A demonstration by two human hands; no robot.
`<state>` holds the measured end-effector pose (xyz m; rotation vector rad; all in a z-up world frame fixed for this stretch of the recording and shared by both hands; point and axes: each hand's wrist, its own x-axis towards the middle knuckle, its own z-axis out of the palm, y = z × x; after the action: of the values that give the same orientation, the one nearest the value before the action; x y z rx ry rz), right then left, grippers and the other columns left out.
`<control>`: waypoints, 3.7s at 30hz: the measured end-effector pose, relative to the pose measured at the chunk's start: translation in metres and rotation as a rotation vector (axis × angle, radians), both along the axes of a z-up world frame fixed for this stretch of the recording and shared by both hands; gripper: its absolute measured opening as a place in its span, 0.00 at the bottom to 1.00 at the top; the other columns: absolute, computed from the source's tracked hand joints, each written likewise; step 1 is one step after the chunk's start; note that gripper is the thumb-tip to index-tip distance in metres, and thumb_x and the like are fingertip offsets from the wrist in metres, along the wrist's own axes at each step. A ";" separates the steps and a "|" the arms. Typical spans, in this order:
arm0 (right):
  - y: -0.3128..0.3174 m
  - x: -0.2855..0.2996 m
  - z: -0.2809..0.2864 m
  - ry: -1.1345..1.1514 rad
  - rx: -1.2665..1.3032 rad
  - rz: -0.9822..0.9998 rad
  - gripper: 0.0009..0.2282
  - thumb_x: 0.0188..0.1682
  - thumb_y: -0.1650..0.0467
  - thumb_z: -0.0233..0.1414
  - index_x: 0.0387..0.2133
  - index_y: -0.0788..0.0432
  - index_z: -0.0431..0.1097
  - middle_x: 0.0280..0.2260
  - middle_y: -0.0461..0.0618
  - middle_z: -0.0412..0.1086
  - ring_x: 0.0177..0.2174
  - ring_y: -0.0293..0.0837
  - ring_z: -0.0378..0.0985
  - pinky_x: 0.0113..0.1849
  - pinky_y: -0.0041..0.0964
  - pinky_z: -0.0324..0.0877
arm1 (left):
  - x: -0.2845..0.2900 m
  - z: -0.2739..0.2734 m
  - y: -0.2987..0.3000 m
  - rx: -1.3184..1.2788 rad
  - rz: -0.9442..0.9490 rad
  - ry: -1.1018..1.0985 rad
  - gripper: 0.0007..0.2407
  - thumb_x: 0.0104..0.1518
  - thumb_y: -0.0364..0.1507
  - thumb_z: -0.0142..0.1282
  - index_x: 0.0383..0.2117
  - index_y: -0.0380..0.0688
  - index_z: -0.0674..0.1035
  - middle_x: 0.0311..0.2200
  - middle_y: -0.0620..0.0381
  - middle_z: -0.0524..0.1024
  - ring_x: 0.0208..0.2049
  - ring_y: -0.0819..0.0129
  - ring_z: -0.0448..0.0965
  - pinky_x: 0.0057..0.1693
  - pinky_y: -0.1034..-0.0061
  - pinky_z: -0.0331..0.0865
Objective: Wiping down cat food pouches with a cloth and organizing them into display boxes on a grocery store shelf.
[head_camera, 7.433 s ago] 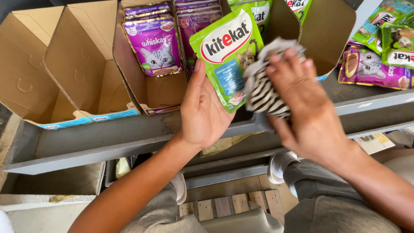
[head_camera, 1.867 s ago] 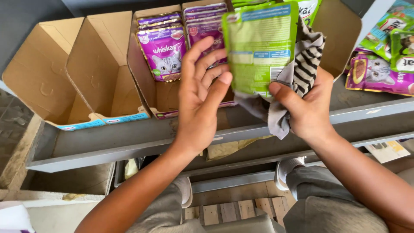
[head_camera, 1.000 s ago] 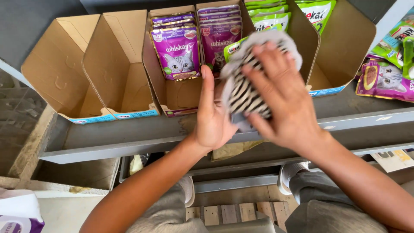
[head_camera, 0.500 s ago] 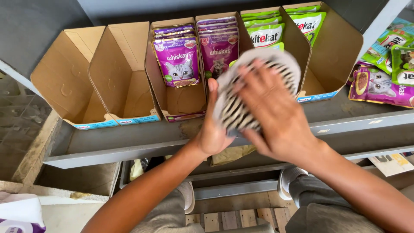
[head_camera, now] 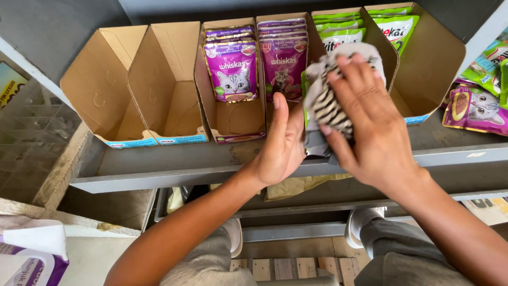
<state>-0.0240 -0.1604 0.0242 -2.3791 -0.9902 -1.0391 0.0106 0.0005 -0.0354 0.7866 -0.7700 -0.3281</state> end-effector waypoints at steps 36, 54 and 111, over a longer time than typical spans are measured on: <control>-0.027 -0.017 -0.021 0.380 0.446 0.098 0.29 0.46 0.71 0.55 0.61 0.71 0.56 0.50 0.62 0.71 0.43 0.51 0.75 0.47 0.44 0.71 | -0.038 0.063 -0.009 -0.277 -0.045 0.179 0.39 0.59 0.54 0.24 0.73 0.38 0.54 0.73 0.43 0.54 0.75 0.51 0.52 0.81 0.57 0.43; -0.137 0.003 -0.060 0.578 0.804 0.230 0.04 0.53 0.76 0.49 0.36 0.66 0.71 0.29 0.43 0.70 0.28 0.33 0.63 0.35 0.27 0.61 | 0.010 0.143 -0.052 0.816 0.712 -1.126 0.21 0.59 0.26 0.60 0.58 0.36 0.70 0.57 0.45 0.77 0.53 0.54 0.82 0.58 0.63 0.74; -0.118 0.000 -0.031 0.297 -0.044 -0.259 0.20 0.48 0.61 0.54 0.52 0.54 0.72 0.44 0.50 0.74 0.37 0.56 0.78 0.39 0.49 0.72 | 0.216 0.118 -0.169 1.710 1.165 -1.562 0.01 0.45 0.23 0.64 0.22 0.43 0.86 0.25 0.48 0.84 0.24 0.50 0.83 0.35 0.57 0.75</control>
<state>-0.0239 -0.2788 -0.0073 -2.6495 -0.6181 -0.7184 0.2264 -0.1689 0.0825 3.0752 -1.1383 1.0661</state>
